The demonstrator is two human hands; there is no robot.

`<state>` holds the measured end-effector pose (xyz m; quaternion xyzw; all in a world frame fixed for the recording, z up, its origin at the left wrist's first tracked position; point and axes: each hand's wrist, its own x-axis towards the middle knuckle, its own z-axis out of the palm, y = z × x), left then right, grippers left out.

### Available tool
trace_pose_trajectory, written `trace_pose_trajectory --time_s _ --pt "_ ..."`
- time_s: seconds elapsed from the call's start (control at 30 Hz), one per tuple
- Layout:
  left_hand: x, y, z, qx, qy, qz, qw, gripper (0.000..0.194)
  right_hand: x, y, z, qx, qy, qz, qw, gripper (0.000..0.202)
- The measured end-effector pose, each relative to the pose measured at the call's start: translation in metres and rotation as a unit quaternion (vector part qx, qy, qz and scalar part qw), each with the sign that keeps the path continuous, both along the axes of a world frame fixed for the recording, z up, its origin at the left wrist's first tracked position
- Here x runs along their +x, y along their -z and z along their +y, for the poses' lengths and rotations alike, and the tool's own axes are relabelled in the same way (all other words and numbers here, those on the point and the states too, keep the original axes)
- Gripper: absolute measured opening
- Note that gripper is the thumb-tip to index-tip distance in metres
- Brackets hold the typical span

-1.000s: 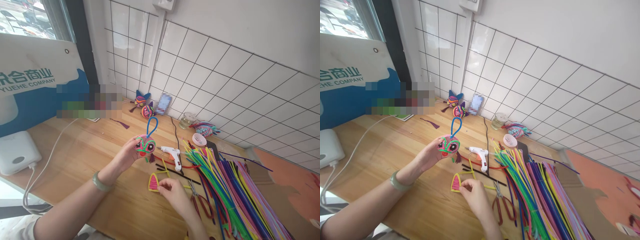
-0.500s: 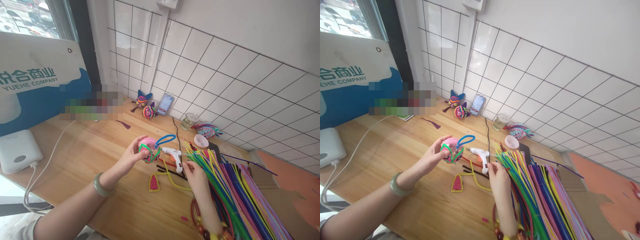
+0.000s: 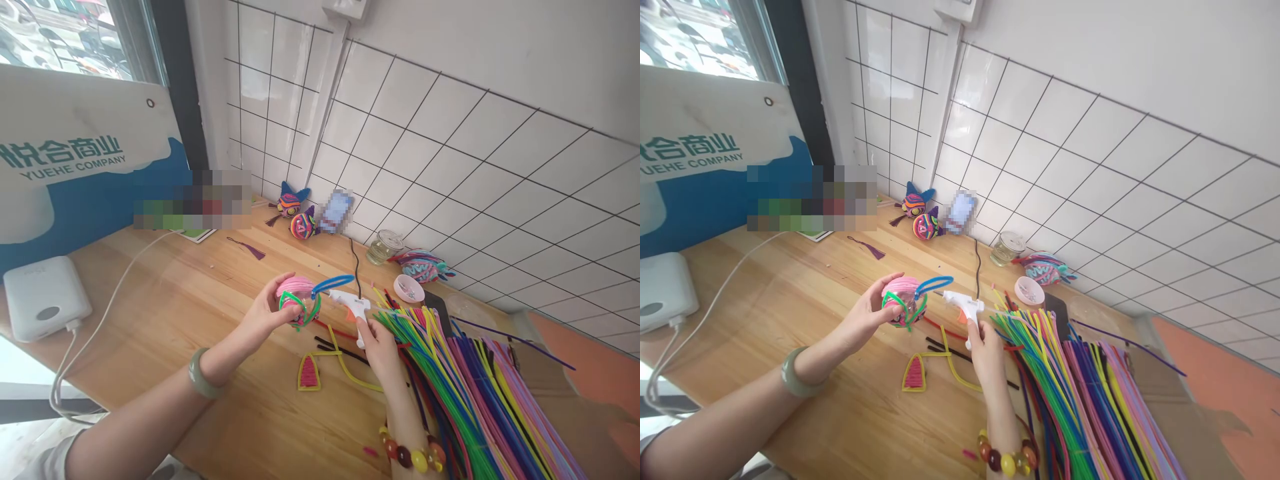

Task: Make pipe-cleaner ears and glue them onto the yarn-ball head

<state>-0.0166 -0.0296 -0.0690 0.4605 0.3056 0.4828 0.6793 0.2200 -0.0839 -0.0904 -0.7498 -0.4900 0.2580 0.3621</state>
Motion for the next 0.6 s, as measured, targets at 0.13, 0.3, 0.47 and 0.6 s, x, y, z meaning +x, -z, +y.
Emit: trace_pose_trajectory --time_s 0.13,0.3,0.47,0.6 --pt "0.001 0.003 0.003 0.007 -0.04 -0.004 0.999 0.062 -0.006 -0.012 -0.007 0.087 0.049 0.093 0.991 0.036" --pt "0.002 0.004 0.004 0.015 -0.055 0.0 0.998 0.056 -0.015 -0.029 -0.02 0.214 0.068 0.249 0.942 0.033" --pt "0.003 0.002 0.004 0.016 -0.067 0.015 0.998 0.055 -0.022 -0.038 -0.032 0.221 0.04 0.259 0.939 0.027" --pt "0.004 0.001 0.004 0.02 -0.075 0.043 0.996 0.059 -0.034 -0.041 -0.042 0.204 -0.013 0.138 0.969 0.028"
